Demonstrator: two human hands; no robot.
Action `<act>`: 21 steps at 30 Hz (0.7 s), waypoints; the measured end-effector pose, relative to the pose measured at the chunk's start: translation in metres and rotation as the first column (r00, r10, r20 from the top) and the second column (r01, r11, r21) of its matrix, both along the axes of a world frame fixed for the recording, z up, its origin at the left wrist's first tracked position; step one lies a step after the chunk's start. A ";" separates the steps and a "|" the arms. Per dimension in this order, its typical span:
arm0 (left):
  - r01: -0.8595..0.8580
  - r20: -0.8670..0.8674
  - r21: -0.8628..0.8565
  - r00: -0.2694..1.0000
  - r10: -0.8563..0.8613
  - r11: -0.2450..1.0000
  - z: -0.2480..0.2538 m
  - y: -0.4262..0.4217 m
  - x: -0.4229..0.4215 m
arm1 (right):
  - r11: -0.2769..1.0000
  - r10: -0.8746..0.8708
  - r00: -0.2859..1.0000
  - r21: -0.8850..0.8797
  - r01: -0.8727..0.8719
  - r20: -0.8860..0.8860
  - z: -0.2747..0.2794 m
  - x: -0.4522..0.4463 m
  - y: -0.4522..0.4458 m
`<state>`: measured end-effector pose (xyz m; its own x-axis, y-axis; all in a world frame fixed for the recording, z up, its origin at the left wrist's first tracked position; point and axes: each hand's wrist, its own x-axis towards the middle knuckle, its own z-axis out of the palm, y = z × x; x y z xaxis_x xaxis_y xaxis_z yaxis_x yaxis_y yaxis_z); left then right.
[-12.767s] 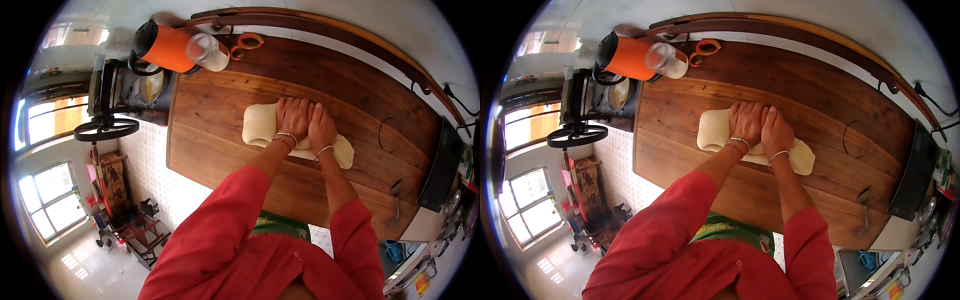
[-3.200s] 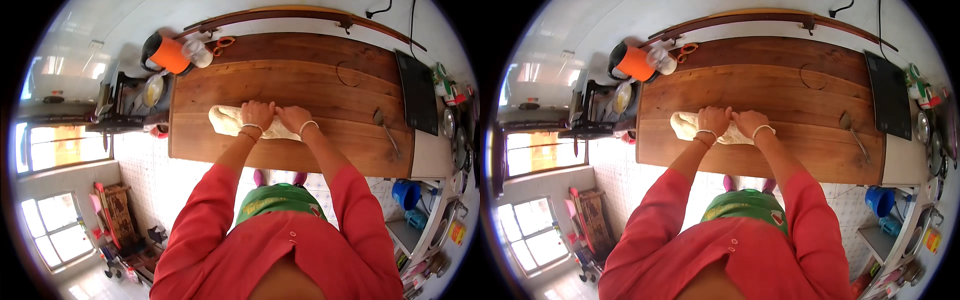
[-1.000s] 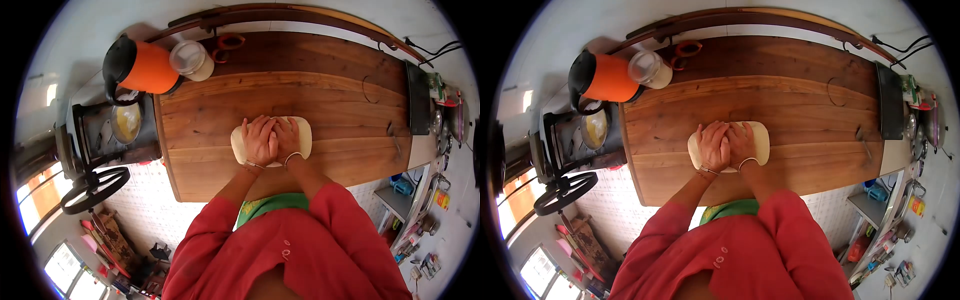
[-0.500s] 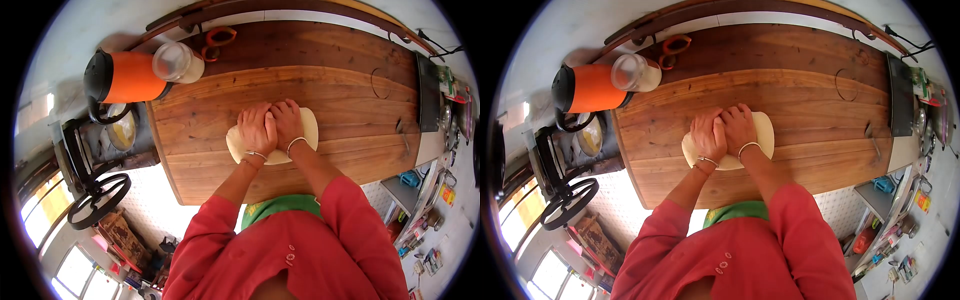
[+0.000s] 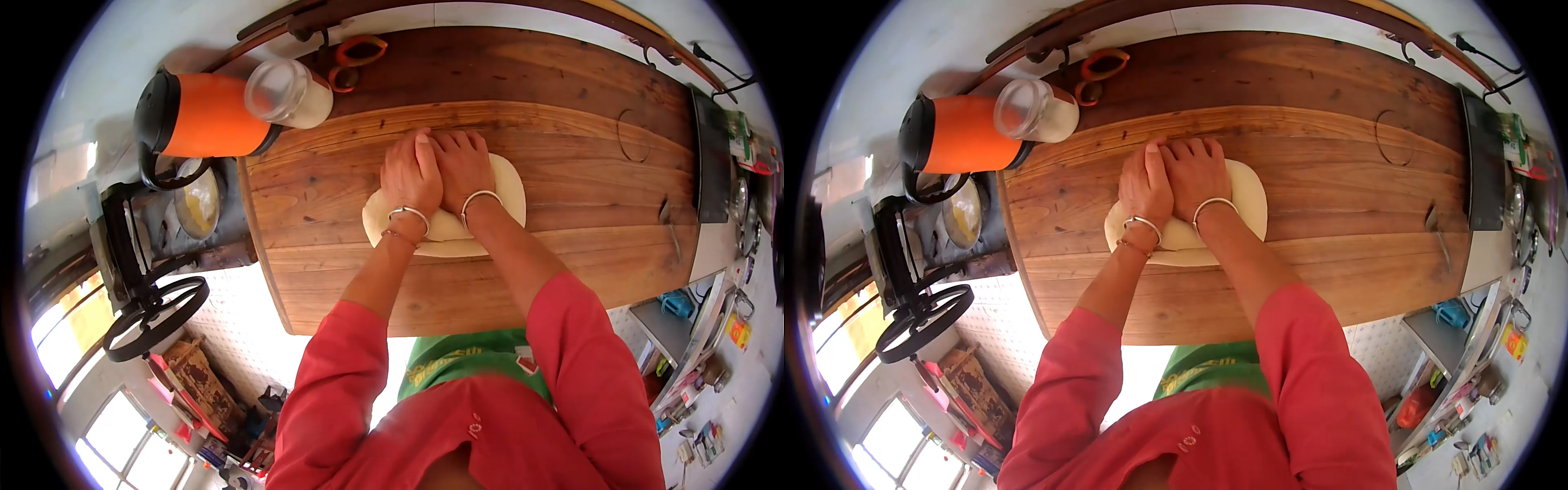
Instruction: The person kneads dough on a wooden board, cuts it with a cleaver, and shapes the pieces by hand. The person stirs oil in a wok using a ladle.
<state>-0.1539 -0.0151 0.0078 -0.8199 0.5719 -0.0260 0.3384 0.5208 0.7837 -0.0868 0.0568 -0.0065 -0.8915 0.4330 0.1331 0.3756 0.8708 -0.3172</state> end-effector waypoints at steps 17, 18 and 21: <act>0.305 0.240 -0.364 0.944 -0.228 0.880 0.072 -0.098 0.027 | 0.984 0.023 0.921 -0.169 0.047 0.389 0.113 0.051 -0.083; 0.320 0.252 -0.364 0.938 -0.239 0.875 0.047 -0.113 0.035 | 0.997 -0.011 0.932 -0.063 0.036 0.362 0.107 0.057 -0.098; 0.182 -0.297 -0.017 0.938 -0.179 0.983 -0.018 -0.154 0.067 | 0.989 -0.024 0.998 0.142 0.033 -0.063 0.078 0.089 -0.131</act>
<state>-0.0869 -0.1688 -0.0102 -0.6725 0.7100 0.2088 0.6434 0.4215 0.6390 0.0018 -0.0744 0.0713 -0.8674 0.4309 0.2489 0.3848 0.8980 -0.2135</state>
